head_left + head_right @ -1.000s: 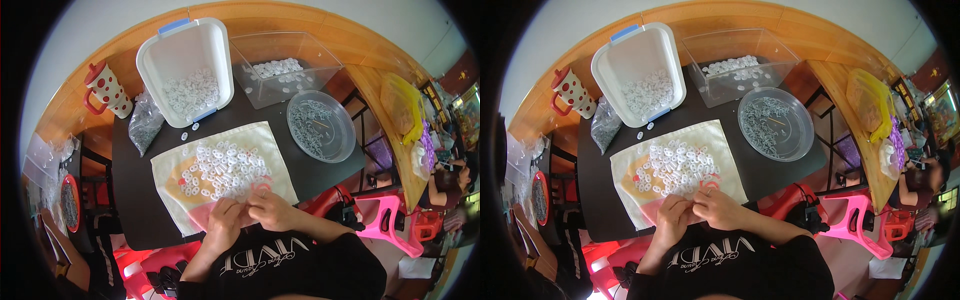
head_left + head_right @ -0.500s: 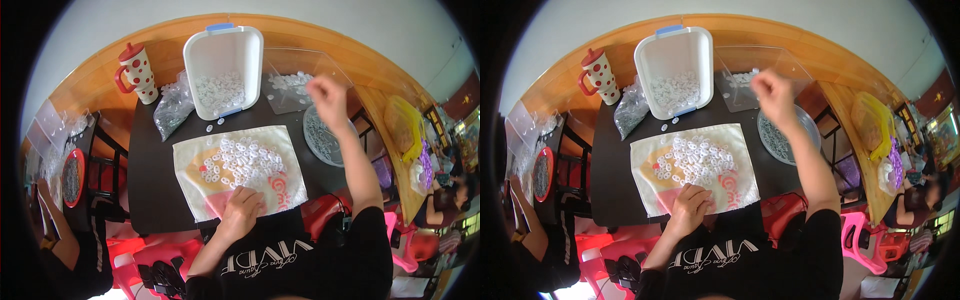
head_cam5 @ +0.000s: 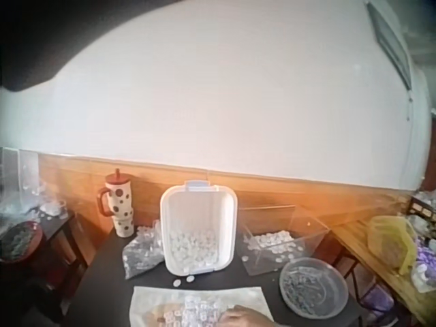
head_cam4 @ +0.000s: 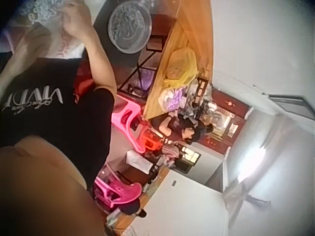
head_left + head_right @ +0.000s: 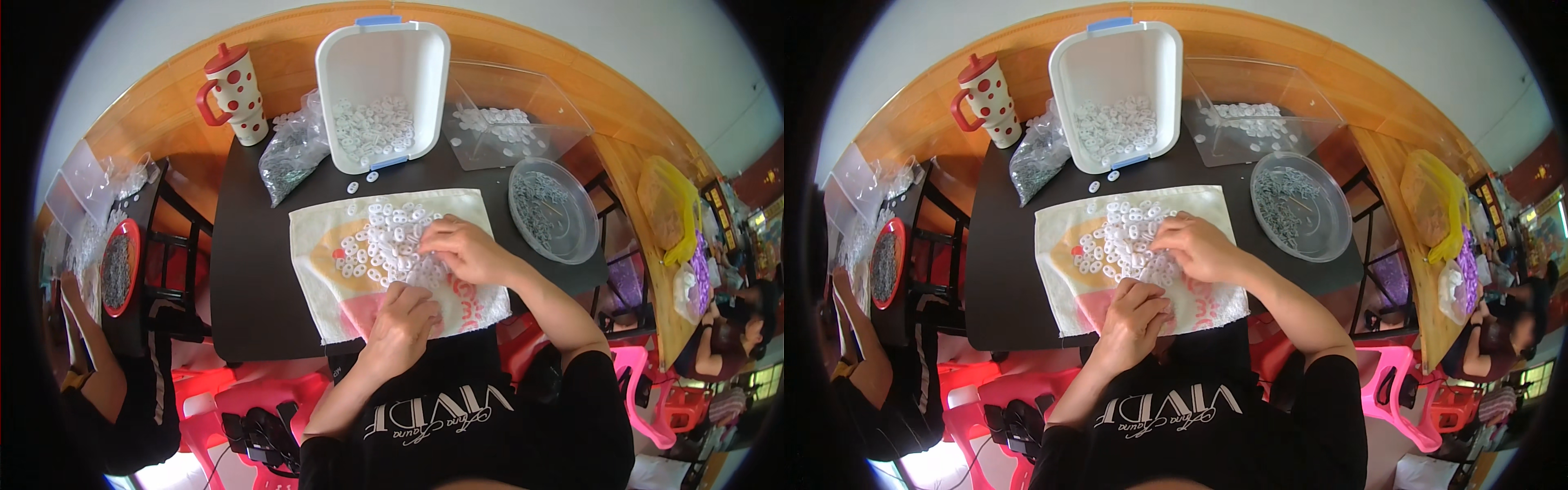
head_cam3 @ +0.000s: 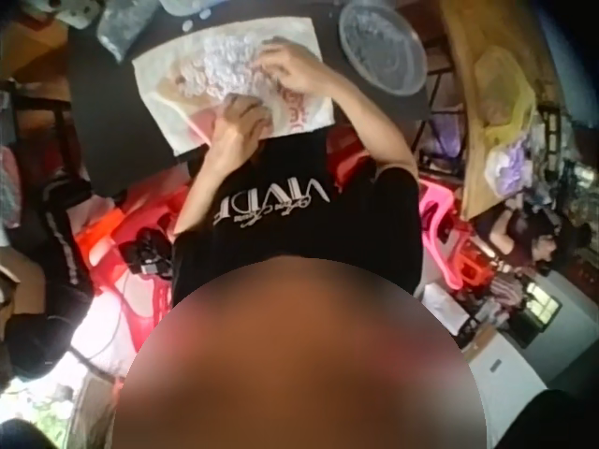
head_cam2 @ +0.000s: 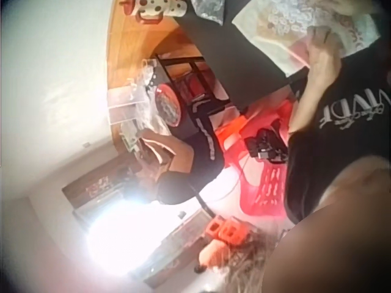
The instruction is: The recorder is sorting and inspecting white plastic rings and components on a work table.
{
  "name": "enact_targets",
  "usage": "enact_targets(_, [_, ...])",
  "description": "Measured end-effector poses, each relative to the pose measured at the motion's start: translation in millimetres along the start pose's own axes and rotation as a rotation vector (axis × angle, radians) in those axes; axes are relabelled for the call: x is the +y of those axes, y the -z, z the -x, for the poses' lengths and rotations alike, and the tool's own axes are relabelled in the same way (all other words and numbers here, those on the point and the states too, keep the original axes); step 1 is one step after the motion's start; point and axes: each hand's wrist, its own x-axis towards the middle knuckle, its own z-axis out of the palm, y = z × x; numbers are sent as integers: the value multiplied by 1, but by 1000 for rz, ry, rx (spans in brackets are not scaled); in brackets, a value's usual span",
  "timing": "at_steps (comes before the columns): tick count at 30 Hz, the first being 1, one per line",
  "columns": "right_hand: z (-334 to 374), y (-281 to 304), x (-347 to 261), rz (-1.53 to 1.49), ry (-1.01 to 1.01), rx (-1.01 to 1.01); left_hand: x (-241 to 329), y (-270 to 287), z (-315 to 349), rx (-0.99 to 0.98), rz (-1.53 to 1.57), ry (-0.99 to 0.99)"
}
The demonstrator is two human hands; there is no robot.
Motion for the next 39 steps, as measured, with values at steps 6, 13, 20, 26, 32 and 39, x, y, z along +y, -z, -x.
enact_targets(6, [-4, 19, 1, 84, -59, 13, 0, 0, 2, -27, -4, -9])
enact_targets(13, [-22, -4, -16, 95, 0, -61, -1, 0, 2, -15, -4, -8])
enact_targets(20, [-23, -23, -25, 198, 92, -143, -2, -1, 3, 0, 11, -65])
enact_targets(26, [-22, -30, -33, 239, 43, -110, -1, 1, 3, 7, 24, -67])
enact_targets(32, [0, -22, -32, 6, 30, 156, -2, 3, 11, 244, 69, 38])
enact_targets(39, [23, -21, -70, 315, 277, 359, -11, -1, 9, 394, 871, 423])
